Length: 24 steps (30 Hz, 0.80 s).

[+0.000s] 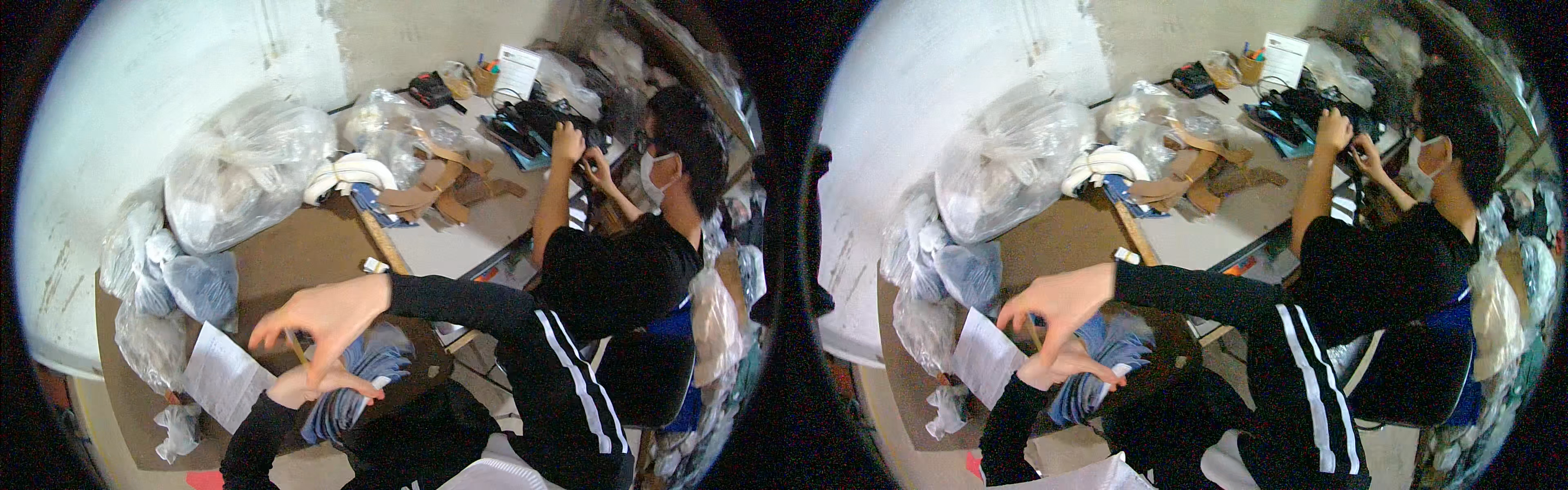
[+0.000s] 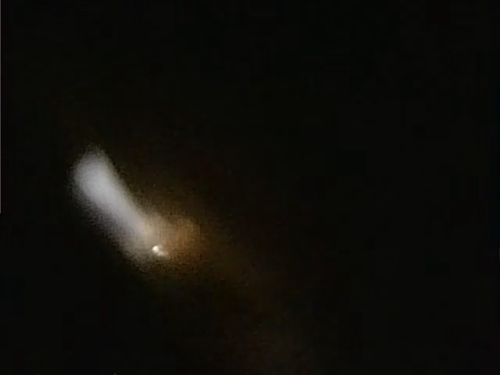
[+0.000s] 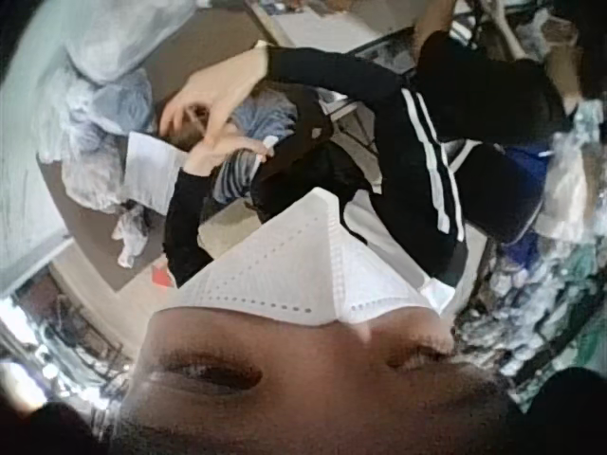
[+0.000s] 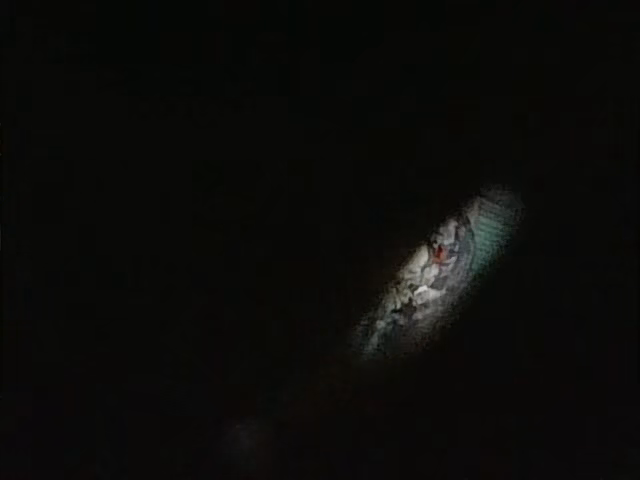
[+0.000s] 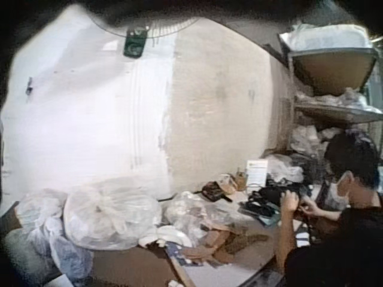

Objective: The person unpacks blue and white curved fabric pieces from a plastic bag, separates them by color, and stacks them on a table. The person repeatedly picks up, aligns, and places the pieces into neat piles while another person works nearby.

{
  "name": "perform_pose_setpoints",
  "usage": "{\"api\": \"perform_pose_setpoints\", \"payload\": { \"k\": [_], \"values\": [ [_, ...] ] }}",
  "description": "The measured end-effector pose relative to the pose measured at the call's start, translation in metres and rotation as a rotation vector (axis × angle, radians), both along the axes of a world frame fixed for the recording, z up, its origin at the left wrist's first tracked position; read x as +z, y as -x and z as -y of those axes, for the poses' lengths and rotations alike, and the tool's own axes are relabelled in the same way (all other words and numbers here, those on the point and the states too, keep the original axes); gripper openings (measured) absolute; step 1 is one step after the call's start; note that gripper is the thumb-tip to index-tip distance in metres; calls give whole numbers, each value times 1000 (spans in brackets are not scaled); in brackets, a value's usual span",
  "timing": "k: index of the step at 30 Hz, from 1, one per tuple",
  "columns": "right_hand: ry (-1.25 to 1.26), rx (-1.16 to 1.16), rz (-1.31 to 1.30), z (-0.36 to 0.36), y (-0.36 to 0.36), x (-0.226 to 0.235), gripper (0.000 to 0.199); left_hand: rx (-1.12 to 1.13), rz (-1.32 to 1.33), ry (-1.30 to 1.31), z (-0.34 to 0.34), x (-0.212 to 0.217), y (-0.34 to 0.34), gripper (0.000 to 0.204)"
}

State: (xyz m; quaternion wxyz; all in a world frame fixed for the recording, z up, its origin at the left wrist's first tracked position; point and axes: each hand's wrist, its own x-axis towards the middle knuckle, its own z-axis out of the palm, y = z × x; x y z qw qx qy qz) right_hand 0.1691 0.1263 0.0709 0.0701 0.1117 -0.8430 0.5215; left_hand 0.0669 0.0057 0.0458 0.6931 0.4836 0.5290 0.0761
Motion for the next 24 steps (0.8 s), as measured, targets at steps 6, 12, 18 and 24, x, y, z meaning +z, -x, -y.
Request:
{"api": "perform_pose_setpoints", "payload": {
  "k": [6, 12, 18, 24],
  "values": [
    [-254, 336, -46, 48, -14, 67, 51, -110, -97, -847, -30, 0, -26, 34],
    [-54, -31, -468, 10, -84, 49, 45, 881, 531, -293, -25, 3, 34, 40],
    [1137, -800, -738, 25, -81, -25, 107, 834, 752, -395, -38, 10, 30, 63],
    [1155, -710, -87, 31, -48, -31, 76, 519, 583, -80, -23, -9, 21, 41]
  ]
}}
